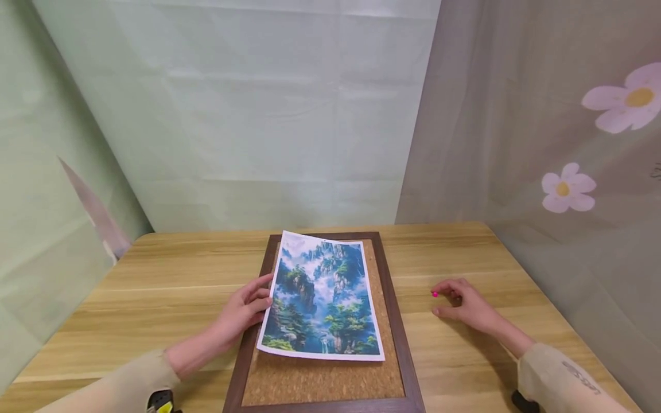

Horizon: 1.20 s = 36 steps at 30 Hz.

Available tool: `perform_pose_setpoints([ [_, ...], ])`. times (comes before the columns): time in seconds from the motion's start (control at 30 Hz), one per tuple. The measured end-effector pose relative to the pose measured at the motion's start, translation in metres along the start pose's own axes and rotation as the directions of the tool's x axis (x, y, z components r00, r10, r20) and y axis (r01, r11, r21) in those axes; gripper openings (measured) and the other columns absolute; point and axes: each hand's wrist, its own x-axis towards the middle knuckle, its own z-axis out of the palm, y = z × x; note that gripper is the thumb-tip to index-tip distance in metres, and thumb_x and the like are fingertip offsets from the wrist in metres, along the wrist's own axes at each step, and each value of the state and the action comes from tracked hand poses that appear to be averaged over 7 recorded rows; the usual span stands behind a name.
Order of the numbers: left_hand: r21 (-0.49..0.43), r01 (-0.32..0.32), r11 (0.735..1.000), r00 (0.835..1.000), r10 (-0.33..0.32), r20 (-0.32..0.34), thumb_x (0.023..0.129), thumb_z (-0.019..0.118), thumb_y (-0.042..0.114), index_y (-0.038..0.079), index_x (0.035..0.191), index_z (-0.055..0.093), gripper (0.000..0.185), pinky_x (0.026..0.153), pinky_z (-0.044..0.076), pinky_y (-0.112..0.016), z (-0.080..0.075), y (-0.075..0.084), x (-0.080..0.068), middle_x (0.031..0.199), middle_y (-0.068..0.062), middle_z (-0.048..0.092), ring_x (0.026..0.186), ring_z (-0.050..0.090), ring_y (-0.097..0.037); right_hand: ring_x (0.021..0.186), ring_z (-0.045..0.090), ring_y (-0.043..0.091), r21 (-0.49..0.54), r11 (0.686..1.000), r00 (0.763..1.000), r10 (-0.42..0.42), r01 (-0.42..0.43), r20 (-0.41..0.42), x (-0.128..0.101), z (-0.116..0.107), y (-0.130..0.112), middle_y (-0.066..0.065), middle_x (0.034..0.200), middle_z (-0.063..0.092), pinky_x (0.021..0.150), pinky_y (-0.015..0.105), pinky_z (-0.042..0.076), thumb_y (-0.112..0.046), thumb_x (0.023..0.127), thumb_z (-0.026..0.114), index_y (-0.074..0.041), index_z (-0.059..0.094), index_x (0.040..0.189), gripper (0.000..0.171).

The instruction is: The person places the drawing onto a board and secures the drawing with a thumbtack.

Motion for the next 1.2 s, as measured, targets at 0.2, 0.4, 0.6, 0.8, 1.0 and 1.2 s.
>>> perform_pose_setpoints([
  [0.2, 0.005, 0.034, 0.999, 0.999, -0.034, 0.006, 0.095, 0.054, 0.001, 0.014, 0.153, 0.038, 0.061, 0.065, 0.049, -0.025, 0.000, 0.006, -0.002, 0.107, -0.011, 0.060, 0.080, 0.055, -0.012, 0.093, 0.042, 0.006, -0.002, 1.000, 0.999, -0.004, 0.004, 0.035, 0.005, -0.011, -0.011, 0.012, 0.118, 0.058, 0.075, 0.023, 0.041, -0.019, 0.085, 0.077, -0.011, 0.066, 0.118, 0.036],
  [0.4, 0.053, 0.034, 0.998, 0.999, -0.034, 0.001, 0.095, 0.055, 0.001, 0.014, 0.153, 0.038, 0.062, 0.069, 0.052, -0.027, -0.003, 0.007, 0.000, 0.111, -0.015, 0.059, 0.083, 0.058, -0.014, 0.094, 0.046, 0.001, 0.021, 0.999, 0.999, -0.035, 0.034, 0.037, 0.005, -0.007, -0.010, 0.009, 0.115, 0.061, 0.078, 0.023, 0.044, -0.018, 0.085, 0.077, -0.012, 0.067, 0.114, 0.031],
  [0.6, 0.112, 0.018, 0.994, 1.000, -0.020, 0.022, 0.094, 0.057, 0.002, 0.010, 0.152, 0.038, 0.062, 0.072, 0.055, -0.030, -0.004, 0.012, -0.001, 0.108, -0.015, 0.058, 0.082, 0.059, -0.013, 0.091, 0.047, 0.002, 0.043, 0.998, 0.998, -0.046, 0.044, 0.044, 0.006, -0.005, -0.010, 0.009, 0.114, 0.061, 0.078, 0.021, 0.044, -0.018, 0.087, 0.075, -0.011, 0.068, 0.112, 0.027],
  [0.8, 0.128, 0.002, 0.992, 0.998, -0.009, 0.059, 0.094, 0.057, 0.001, 0.006, 0.152, 0.036, 0.062, 0.073, 0.057, -0.032, -0.005, 0.012, 0.002, 0.108, -0.017, 0.058, 0.082, 0.060, -0.013, 0.084, 0.047, 0.003, 0.060, 0.997, 0.998, -0.043, 0.041, 0.037, 0.008, -0.003, -0.013, 0.007, 0.108, 0.063, 0.072, 0.021, 0.043, -0.015, 0.087, 0.074, -0.010, 0.069, 0.108, 0.022],
  [1.0, 0.157, 0.013, 0.987, 0.995, -0.028, 0.093, 0.094, 0.057, 0.000, 0.006, 0.152, 0.036, 0.063, 0.075, 0.058, -0.031, -0.009, 0.014, 0.006, 0.106, -0.015, 0.057, 0.082, 0.060, -0.013, 0.081, 0.047, 0.001, 0.056, 0.998, 1.000, -0.007, 0.005, 0.024, 0.012, 0.001, -0.016, 0.005, 0.102, 0.064, 0.068, 0.020, 0.042, -0.015, 0.088, 0.073, -0.010, 0.070, 0.106, 0.019],
  [1.2, 0.191, 0.009, 0.982, 0.990, -0.035, 0.133, 0.094, 0.057, 0.000, 0.005, 0.153, 0.034, 0.063, 0.076, 0.058, -0.032, -0.013, 0.019, 0.005, 0.109, -0.018, 0.058, 0.082, 0.062, -0.013, 0.076, 0.047, -0.001, 0.075, 0.997, 0.999, 0.028, -0.029, 0.018, 0.015, 0.005, -0.017, 0.001, 0.093, 0.064, 0.065, 0.020, 0.042, -0.016, 0.088, 0.073, -0.010, 0.071, 0.103, 0.016],
])
